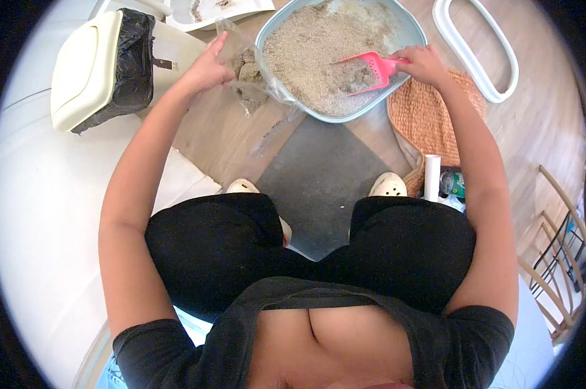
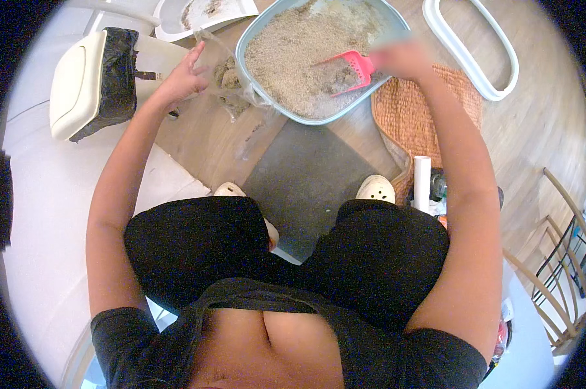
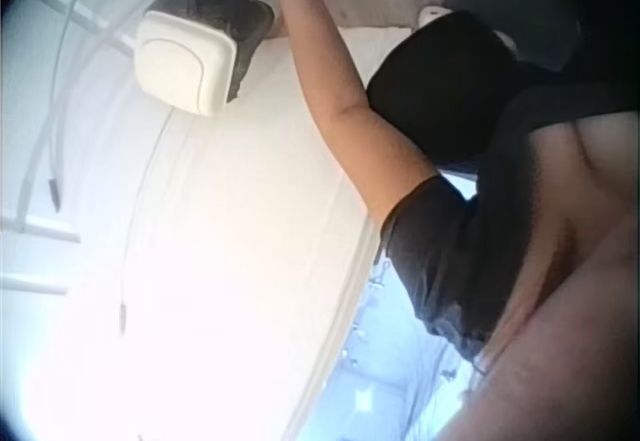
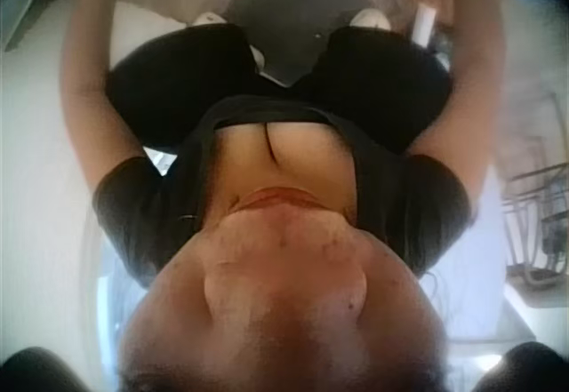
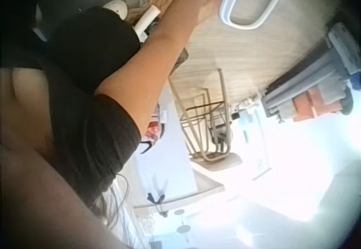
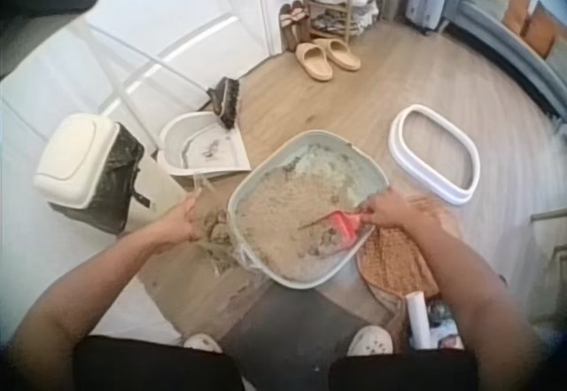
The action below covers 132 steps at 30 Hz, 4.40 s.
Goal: The person cleans a cat litter box by using a scoop to sift through the sand, placing waste into a small plastic bag, and then reassembling the litter box cover in a bathroom.
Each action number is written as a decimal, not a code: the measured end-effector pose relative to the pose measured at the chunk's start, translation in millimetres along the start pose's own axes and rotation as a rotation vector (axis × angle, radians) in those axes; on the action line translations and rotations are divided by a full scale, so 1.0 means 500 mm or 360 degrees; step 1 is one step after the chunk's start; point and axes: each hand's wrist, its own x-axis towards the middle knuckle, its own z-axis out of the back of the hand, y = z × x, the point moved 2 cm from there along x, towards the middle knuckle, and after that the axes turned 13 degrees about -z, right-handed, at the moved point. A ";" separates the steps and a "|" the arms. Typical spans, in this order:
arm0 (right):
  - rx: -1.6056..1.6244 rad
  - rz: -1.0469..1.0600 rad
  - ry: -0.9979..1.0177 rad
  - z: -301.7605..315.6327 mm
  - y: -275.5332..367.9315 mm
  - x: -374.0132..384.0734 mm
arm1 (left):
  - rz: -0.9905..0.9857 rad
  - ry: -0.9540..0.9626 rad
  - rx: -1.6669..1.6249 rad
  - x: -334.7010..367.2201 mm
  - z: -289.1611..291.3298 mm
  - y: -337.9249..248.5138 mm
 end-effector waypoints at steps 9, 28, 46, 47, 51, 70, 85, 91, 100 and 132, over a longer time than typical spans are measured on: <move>0.0091 0.0146 0.0116 -0.039 0.036 -0.003 | 0.0010 0.0017 -0.0006 -0.015 -0.020 -0.004; 0.1371 -0.0004 0.0354 -0.033 -0.002 -0.005 | -0.0026 0.0014 0.0032 0.005 -0.009 0.004; 0.0055 0.0178 -0.0260 -0.004 0.166 0.006 | -0.0014 0.0039 0.0027 0.006 -0.005 0.000; 0.0046 0.0140 -0.0265 -0.016 0.164 0.009 | -0.0021 0.0048 0.0027 0.006 -0.005 0.000; 0.0461 0.0077 -0.0006 -0.071 0.130 0.013 | -0.0011 0.0057 0.0028 0.007 -0.005 -0.004; 0.0783 -0.0159 0.0023 -0.045 0.022 0.028 | -0.0073 0.0064 0.0041 0.004 0.001 0.014; 0.0523 -0.0115 -0.0119 -0.058 0.183 0.009 | -0.0071 0.0049 0.0010 0.000 0.007 0.021; 0.1415 -0.0109 0.0046 -0.088 0.057 0.027 | -0.0126 0.0070 0.0009 0.007 -0.002 0.013; 0.1619 -0.0258 0.0085 -0.098 0.015 0.021 | -0.0129 0.0024 0.0054 0.013 -0.006 0.011; 0.0747 -0.0137 -0.0030 -0.044 0.211 0.013 | -0.0053 0.0014 0.0100 -0.021 0.012 0.016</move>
